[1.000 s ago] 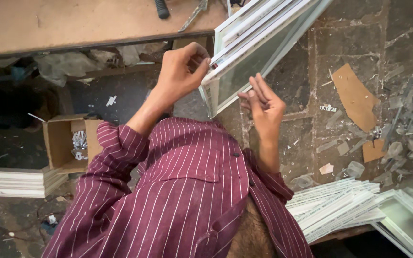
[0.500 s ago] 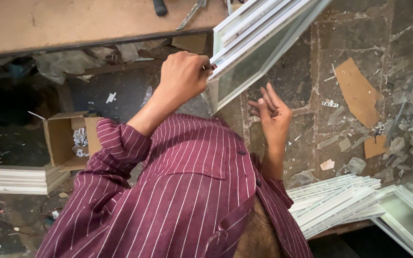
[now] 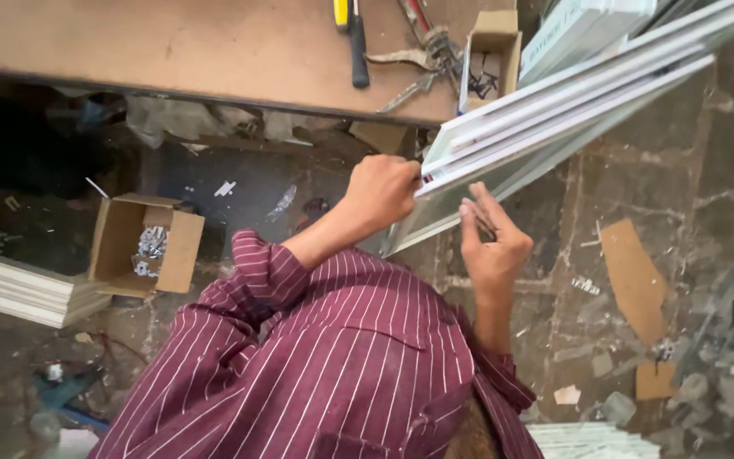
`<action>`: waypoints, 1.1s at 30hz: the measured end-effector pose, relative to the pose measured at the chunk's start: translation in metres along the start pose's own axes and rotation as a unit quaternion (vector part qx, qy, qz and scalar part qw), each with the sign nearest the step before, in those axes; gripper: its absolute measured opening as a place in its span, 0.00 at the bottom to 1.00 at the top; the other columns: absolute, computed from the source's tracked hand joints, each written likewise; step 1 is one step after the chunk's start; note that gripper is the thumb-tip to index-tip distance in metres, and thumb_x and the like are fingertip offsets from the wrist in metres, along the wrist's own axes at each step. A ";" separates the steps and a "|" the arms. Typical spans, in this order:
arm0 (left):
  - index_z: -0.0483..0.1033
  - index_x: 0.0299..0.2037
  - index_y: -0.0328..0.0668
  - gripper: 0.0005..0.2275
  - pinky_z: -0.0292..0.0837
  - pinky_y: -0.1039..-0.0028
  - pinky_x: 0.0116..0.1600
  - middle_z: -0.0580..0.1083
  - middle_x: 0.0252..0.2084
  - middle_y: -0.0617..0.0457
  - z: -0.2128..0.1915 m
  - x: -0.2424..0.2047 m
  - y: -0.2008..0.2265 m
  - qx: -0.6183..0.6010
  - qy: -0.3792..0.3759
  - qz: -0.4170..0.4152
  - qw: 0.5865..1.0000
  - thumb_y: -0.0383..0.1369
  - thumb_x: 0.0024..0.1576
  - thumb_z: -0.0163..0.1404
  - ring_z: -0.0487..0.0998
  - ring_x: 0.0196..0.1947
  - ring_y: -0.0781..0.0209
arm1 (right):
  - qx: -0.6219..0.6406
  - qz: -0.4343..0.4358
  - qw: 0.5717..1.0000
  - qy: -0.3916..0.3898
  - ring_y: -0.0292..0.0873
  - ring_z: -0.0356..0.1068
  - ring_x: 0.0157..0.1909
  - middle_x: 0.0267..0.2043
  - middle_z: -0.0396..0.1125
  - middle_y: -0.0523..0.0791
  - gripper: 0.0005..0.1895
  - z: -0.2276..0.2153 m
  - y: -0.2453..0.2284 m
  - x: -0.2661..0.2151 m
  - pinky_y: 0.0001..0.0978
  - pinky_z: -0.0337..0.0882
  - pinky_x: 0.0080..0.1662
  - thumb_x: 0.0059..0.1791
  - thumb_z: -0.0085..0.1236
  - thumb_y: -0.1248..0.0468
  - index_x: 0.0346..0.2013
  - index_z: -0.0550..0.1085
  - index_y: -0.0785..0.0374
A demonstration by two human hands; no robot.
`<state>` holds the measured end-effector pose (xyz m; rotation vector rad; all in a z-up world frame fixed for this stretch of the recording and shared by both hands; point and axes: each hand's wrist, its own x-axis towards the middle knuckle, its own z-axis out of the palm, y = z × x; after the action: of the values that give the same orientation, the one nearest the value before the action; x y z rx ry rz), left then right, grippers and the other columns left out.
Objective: The person assembles white window frames by hand, inserting small hardware pieces into the frame channels and aligning the frame sections. The person handles multiple frame units and small metal parts on a cluttered workbench.
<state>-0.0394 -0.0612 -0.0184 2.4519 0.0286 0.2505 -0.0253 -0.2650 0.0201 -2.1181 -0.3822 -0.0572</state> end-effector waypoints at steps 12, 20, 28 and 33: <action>0.76 0.31 0.37 0.06 0.74 0.55 0.36 0.75 0.32 0.40 0.025 -0.005 0.002 0.029 0.034 0.033 0.998 0.26 0.44 0.55 0.78 0.33 0.40 | -0.112 -0.192 0.975 -0.025 0.54 0.73 0.61 0.50 0.75 0.49 0.11 0.043 0.004 0.018 0.58 0.57 0.70 0.49 0.60 0.72 0.46 0.80 0.62; 0.76 0.29 0.35 0.05 0.73 0.52 0.38 0.74 0.32 0.36 0.031 -0.002 -0.004 -0.006 0.032 0.050 0.998 0.27 0.44 0.56 0.77 0.33 0.37 | -0.145 -0.169 0.972 -0.077 0.55 0.64 0.69 0.64 0.69 0.51 0.16 0.046 0.035 0.018 0.65 0.42 0.73 0.46 0.60 0.71 0.48 0.82 0.58; 0.77 0.25 0.35 0.04 0.73 0.52 0.37 0.76 0.29 0.38 0.027 0.004 -0.007 -0.013 0.017 0.075 0.997 0.27 0.42 0.56 0.78 0.32 0.37 | -0.159 -0.165 0.970 -0.080 0.55 0.62 0.72 0.65 0.68 0.51 0.12 0.048 0.037 0.021 0.70 0.35 0.73 0.44 0.63 0.70 0.43 0.81 0.58; 0.78 0.24 0.36 0.04 0.74 0.52 0.35 0.77 0.29 0.40 0.018 0.007 -0.004 -0.017 -0.020 0.051 0.998 0.27 0.41 0.57 0.79 0.31 0.37 | -0.147 -0.158 0.973 -0.081 0.55 0.62 0.72 0.65 0.68 0.52 0.13 0.049 0.040 0.021 0.71 0.37 0.72 0.44 0.63 0.70 0.43 0.81 0.58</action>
<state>-0.0291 -0.0686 -0.0339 2.4267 -0.1167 0.2443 0.0011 -0.2389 -0.0352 -2.3410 -0.8510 -0.1336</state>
